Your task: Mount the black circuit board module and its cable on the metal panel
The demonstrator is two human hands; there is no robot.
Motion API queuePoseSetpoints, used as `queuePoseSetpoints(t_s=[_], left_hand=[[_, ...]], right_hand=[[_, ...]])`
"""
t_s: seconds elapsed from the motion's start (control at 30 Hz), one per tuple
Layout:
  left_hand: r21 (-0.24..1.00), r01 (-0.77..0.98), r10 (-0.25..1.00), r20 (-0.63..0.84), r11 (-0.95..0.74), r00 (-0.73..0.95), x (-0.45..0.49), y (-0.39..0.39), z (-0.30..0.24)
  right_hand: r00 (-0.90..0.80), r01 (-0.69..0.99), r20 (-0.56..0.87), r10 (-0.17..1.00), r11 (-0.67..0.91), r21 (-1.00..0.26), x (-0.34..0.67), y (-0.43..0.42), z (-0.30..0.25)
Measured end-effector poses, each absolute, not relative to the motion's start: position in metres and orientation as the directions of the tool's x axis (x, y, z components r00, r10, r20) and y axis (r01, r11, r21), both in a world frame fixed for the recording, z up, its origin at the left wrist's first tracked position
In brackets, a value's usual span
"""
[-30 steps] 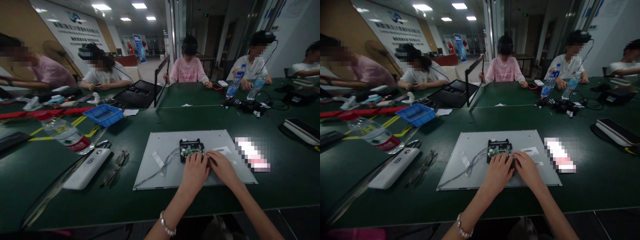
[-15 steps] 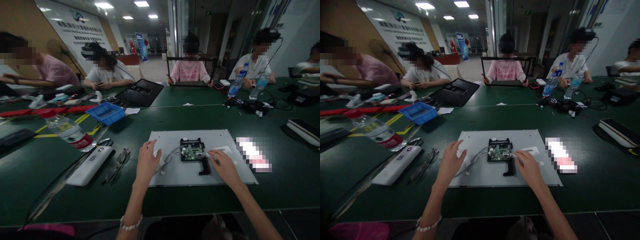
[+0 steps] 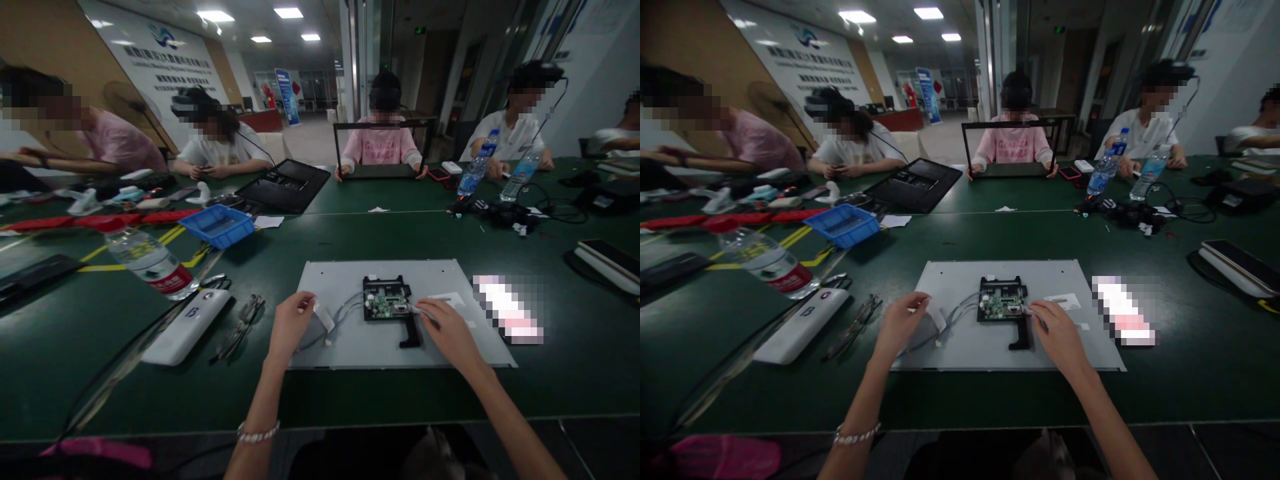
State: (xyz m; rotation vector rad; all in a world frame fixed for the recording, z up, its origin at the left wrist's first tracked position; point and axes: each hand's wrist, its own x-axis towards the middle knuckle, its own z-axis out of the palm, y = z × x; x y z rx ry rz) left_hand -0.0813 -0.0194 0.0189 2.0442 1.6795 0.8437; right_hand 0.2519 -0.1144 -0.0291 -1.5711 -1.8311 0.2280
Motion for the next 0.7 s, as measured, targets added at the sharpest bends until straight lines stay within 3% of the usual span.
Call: queuePoseSetpoints(t_s=[0.13,0.27,0.4,0.57,0.7], left_hand=[[0.72,0.661,0.969,0.245,-0.21,0.041,-0.077,-0.022,0.035],[0.712,0.647,0.959,0.255,-0.274,0.126,-0.062,-0.025,0.033],[0.645,0.705,0.955,0.231,-0.295,0.188,-0.049,-0.025,0.018],[0.6,0.75,0.96,0.199,-0.277,0.195,-0.047,-0.025,0.008],[0.529,0.774,0.92,0.352,-0.348,0.173,-0.045,-0.036,0.017]], right_hand=[[0.008,0.778,0.448,0.894,0.276,-0.564,0.245,-0.115,-0.017],[-0.024,0.727,0.481,0.876,0.346,-0.593,0.218,-0.117,0.0],[-0.198,0.689,0.445,0.873,0.447,-0.571,0.181,-0.118,0.011],[-0.458,0.67,0.391,0.798,0.599,-0.439,0.148,-0.113,0.014],[-0.554,0.658,0.371,0.745,0.665,-0.354,0.134,-0.109,0.006]])
